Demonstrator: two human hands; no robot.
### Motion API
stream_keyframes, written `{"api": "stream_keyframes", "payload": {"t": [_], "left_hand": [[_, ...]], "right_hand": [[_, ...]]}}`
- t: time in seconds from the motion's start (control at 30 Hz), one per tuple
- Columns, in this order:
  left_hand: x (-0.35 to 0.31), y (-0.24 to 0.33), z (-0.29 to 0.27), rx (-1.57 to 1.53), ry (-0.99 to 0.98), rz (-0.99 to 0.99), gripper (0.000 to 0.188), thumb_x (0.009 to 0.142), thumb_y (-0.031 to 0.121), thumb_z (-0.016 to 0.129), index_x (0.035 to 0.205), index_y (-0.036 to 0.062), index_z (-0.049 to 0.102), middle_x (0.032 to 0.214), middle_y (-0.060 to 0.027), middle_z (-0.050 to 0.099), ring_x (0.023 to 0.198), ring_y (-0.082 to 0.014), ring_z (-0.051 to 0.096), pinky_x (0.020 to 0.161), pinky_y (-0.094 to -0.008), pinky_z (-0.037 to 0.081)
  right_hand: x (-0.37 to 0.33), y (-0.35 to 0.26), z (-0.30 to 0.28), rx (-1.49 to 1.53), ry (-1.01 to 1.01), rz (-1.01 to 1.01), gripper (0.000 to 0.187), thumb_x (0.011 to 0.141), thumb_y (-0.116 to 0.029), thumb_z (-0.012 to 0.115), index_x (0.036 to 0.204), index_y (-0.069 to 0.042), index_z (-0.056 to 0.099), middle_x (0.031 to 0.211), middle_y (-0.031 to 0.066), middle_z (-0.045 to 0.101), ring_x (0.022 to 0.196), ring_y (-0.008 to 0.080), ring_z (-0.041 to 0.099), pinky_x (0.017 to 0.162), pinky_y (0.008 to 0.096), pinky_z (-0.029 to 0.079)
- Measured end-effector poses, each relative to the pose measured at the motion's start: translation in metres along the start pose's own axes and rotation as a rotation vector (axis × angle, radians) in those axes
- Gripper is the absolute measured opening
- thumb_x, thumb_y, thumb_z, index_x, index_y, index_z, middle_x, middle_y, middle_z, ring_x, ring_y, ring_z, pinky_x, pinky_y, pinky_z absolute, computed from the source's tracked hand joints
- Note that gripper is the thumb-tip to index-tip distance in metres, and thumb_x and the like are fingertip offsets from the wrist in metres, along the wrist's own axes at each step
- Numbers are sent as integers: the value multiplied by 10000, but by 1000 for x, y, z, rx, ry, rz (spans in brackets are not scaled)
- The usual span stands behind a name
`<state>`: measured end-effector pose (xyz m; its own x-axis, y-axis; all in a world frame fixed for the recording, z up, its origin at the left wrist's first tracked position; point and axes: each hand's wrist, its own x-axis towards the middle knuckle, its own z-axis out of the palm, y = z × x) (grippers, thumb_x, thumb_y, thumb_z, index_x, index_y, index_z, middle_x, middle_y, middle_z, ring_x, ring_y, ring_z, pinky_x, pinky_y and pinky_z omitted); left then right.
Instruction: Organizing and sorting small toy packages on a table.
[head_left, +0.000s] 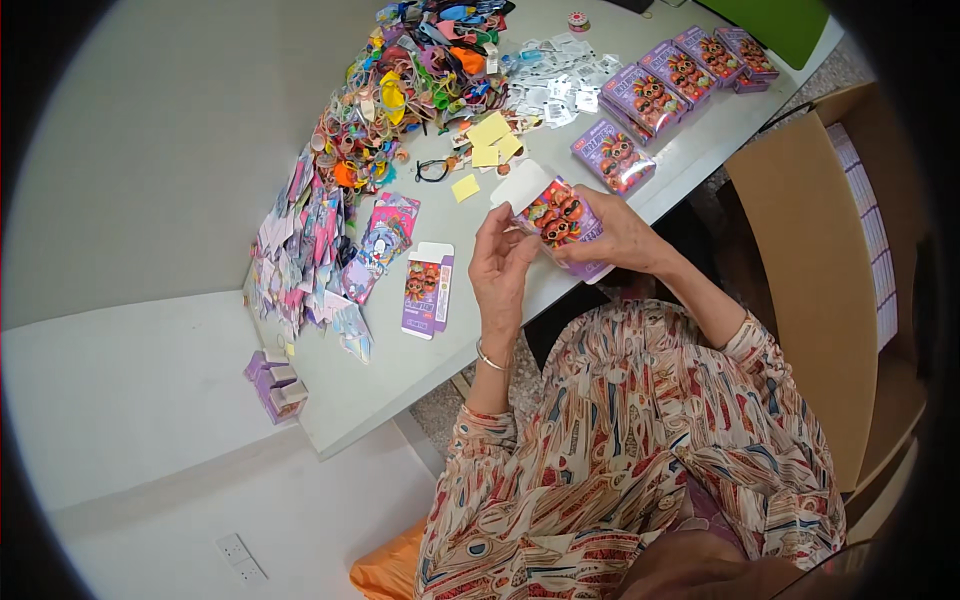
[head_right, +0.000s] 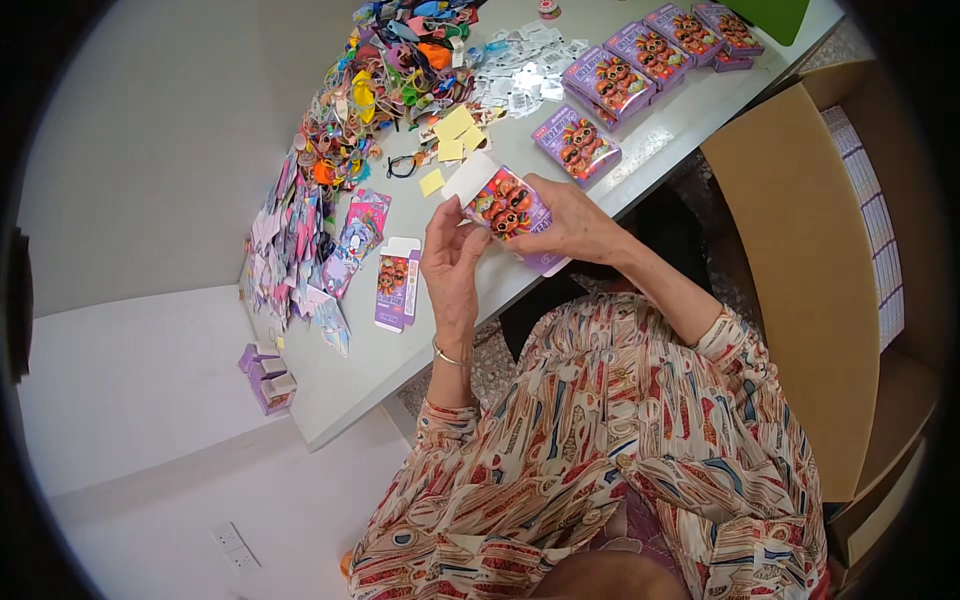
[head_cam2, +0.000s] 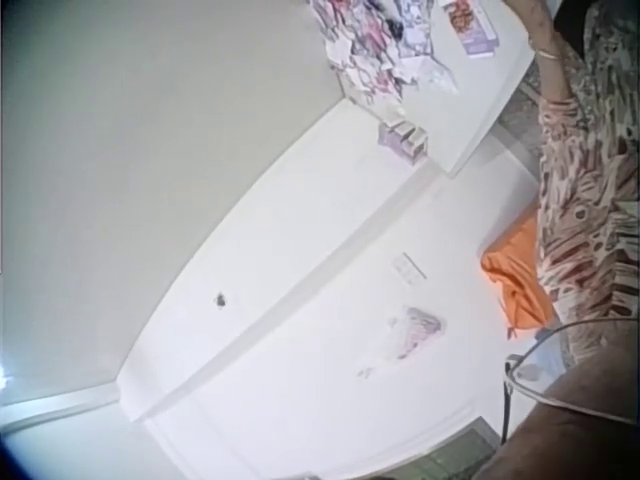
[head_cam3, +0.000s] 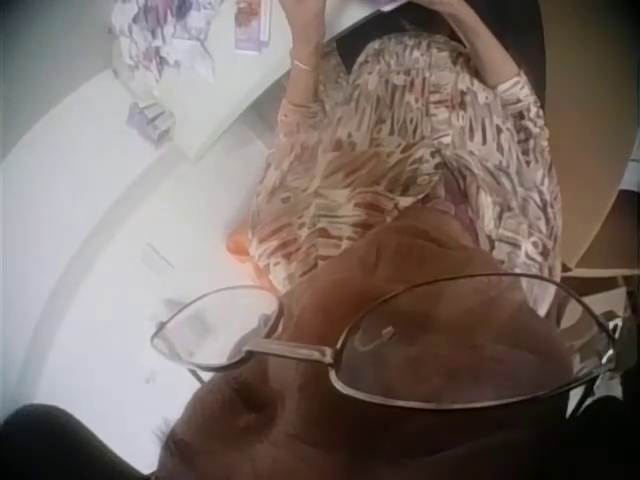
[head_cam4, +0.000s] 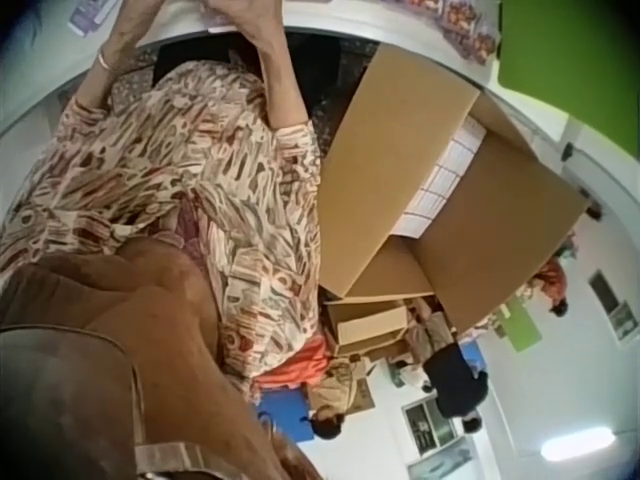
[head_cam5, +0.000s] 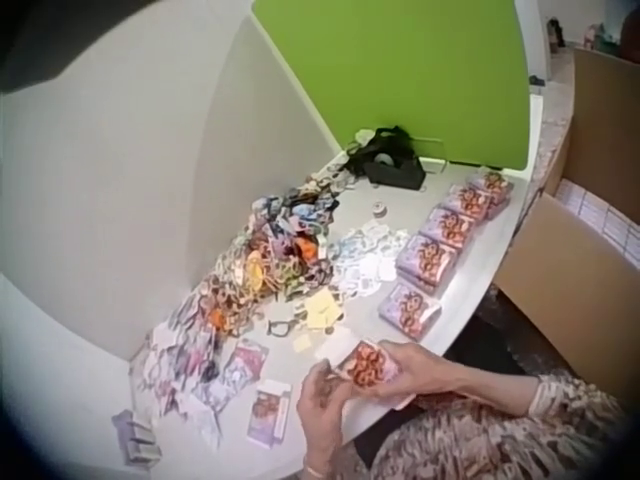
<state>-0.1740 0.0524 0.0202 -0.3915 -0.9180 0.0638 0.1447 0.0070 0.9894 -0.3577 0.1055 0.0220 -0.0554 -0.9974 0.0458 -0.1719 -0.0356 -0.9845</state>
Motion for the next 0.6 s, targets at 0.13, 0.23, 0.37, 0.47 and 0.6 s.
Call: {"api": "stream_keyframes", "payload": {"t": [0.13,0.23,0.37,0.47,0.6], "left_hand": [[3,-3,-1,-52,-25,-45,507,853,-13,668,1323,-9,479,1078,-52,583,856,-85,565,788,-219,497],[2,2,1,-23,-43,-31,411,845,-12,682,1235,-14,552,979,-28,602,853,-81,571,776,-209,495],[4,4,-3,-8,-85,-103,269,836,-14,693,1096,-17,625,936,-30,615,845,-84,588,758,-208,499],[17,9,-23,59,-267,-169,317,831,-12,699,1135,-11,610,990,-43,619,879,-101,602,769,-224,514],[26,40,-15,69,-551,-252,686,781,-8,739,1390,26,424,1335,-119,485,1072,-163,584,852,-298,541]], "right_hand": [[-1,4,-4,179,-67,1,539,701,-183,814,1127,8,545,956,50,644,858,99,573,789,276,480],[-4,0,-6,133,-111,71,543,698,-180,818,1133,-3,547,963,37,632,873,94,562,797,273,475],[-7,7,-9,89,-127,15,540,700,-176,818,1138,-10,548,965,32,617,889,89,553,801,271,472],[-9,8,-10,110,-185,54,554,693,-180,824,1139,-9,544,967,29,604,900,90,548,798,272,470],[-12,3,-15,43,-285,33,568,673,-224,842,1102,-11,537,942,59,623,872,125,580,781,288,479]]}}
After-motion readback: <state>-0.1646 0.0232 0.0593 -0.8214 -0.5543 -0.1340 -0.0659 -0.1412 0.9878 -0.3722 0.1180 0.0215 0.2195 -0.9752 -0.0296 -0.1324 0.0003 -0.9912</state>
